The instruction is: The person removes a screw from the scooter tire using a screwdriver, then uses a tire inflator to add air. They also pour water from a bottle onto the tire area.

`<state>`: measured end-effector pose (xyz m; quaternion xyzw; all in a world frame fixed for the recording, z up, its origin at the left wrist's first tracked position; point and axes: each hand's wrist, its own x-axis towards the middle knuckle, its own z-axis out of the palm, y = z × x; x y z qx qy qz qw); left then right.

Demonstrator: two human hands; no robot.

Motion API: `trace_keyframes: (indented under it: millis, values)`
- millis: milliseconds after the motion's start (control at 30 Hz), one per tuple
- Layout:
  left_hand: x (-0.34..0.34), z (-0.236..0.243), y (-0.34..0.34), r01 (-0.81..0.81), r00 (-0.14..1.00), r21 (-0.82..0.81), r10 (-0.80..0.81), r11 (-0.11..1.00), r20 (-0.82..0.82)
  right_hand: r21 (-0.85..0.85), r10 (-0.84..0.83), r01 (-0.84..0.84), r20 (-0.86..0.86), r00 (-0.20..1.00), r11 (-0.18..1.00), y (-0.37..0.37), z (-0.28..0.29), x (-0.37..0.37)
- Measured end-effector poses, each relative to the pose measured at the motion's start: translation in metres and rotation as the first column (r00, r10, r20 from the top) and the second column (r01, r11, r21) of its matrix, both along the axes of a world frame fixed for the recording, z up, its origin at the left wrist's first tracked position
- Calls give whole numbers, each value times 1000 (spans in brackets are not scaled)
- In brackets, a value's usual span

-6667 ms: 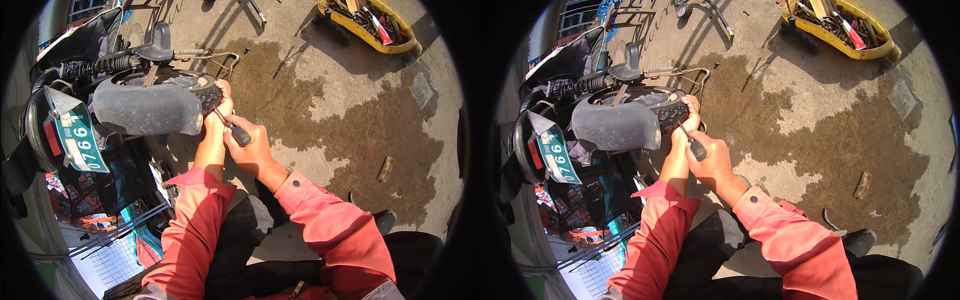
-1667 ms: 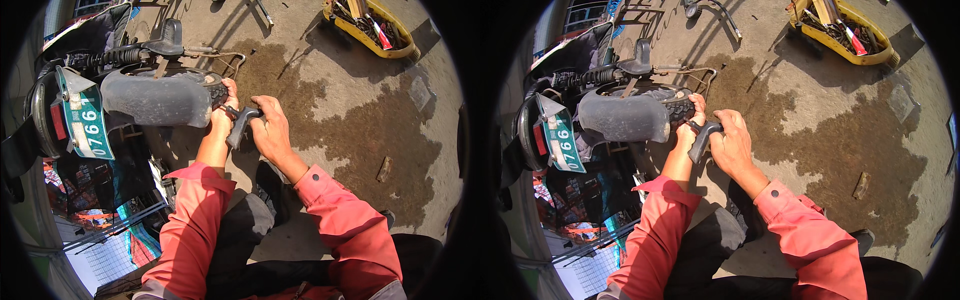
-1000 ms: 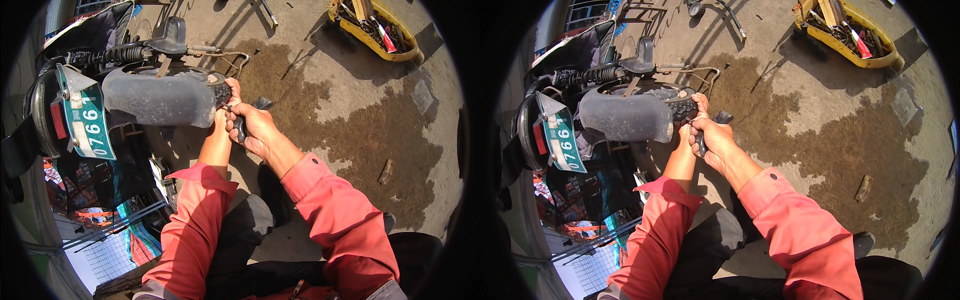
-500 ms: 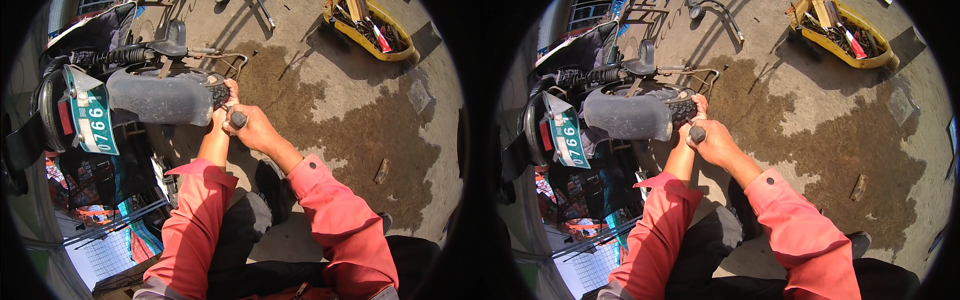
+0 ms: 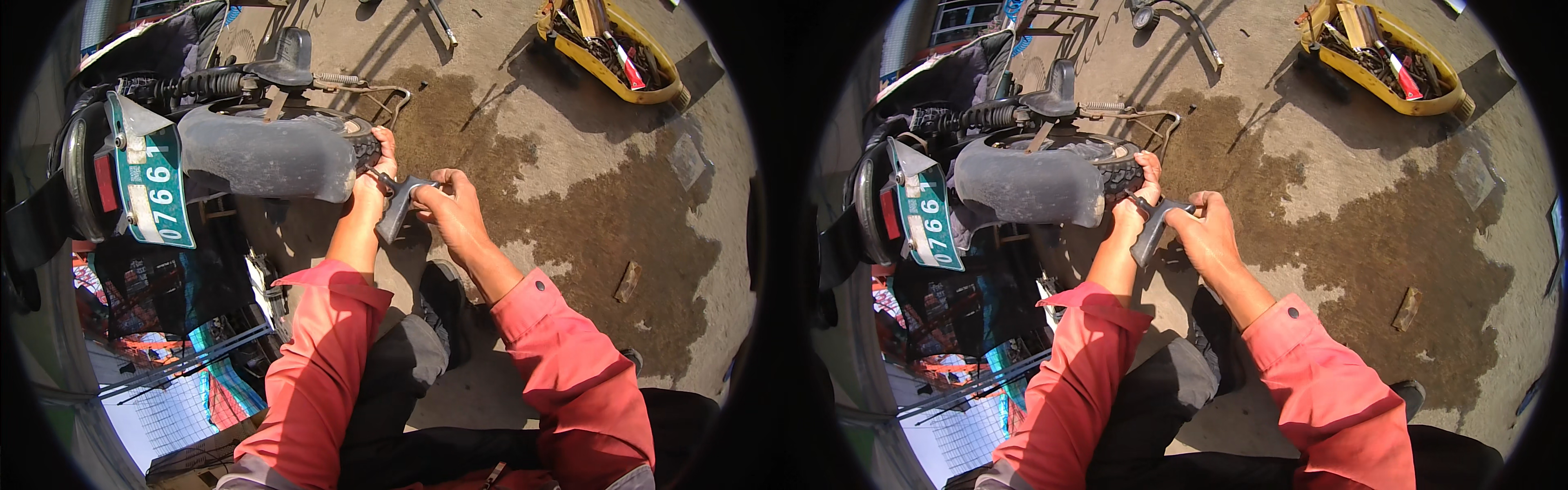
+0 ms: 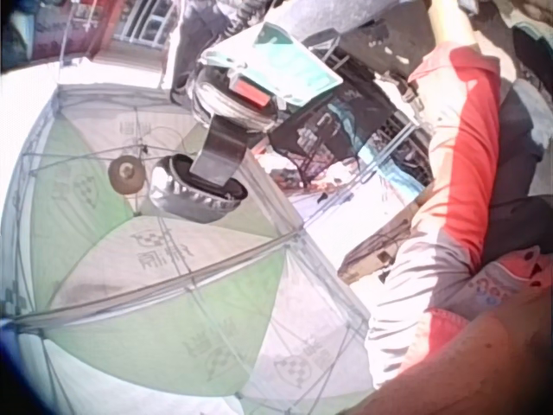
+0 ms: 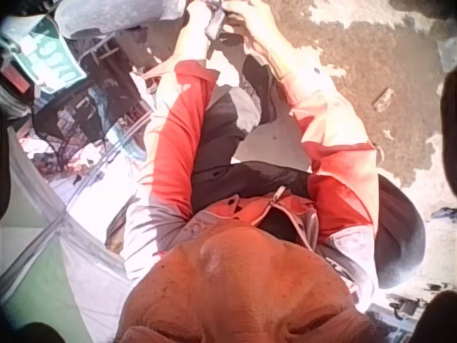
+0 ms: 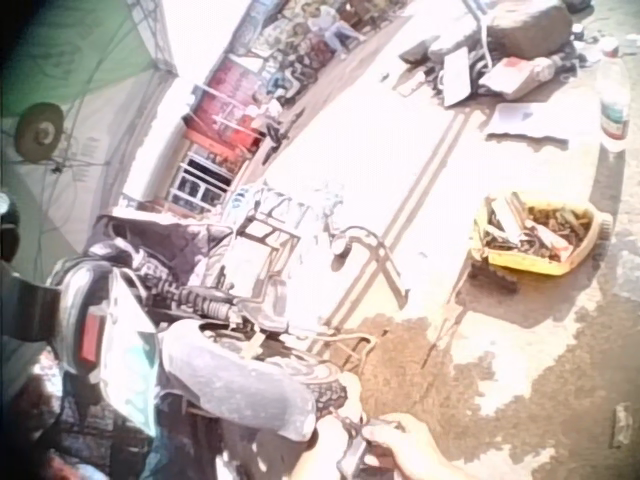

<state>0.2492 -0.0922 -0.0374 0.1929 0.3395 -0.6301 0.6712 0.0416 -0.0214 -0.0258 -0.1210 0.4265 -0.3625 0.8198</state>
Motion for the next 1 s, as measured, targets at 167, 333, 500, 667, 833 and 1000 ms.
trace_keyframes:
  millis: [167, 333, 500, 667, 833, 1000]
  values:
    - [1, -1, -2, 35, 988, -23, -31, 999, 151, 487, -435, -46, 814, 385, 872, -5, 7, 24]
    - [1, -3, -2, 60, 987, -6, -59, 998, 148, 337, -297, -45, 880, 372, 941, -6, -4, 29]
    - [5, -5, -8, 98, 983, 7, -98, 995, 153, -612, 120, -80, 25, 992, 787, -10, -2, 7]
    - [3, -5, -10, 70, 983, 80, -82, 994, 164, -743, -217, -604, -665, 714, 289, -9, 16, -19]
    - [0, -3, -6, 18, 992, 69, -27, 997, 125, -858, -467, -286, -479, 743, 425, 13, 17, -20]
    - [4, 2, -4, 25, 998, 55, -29, 998, 63, 130, 112, -136, 182, 977, 982, 16, 15, -9]
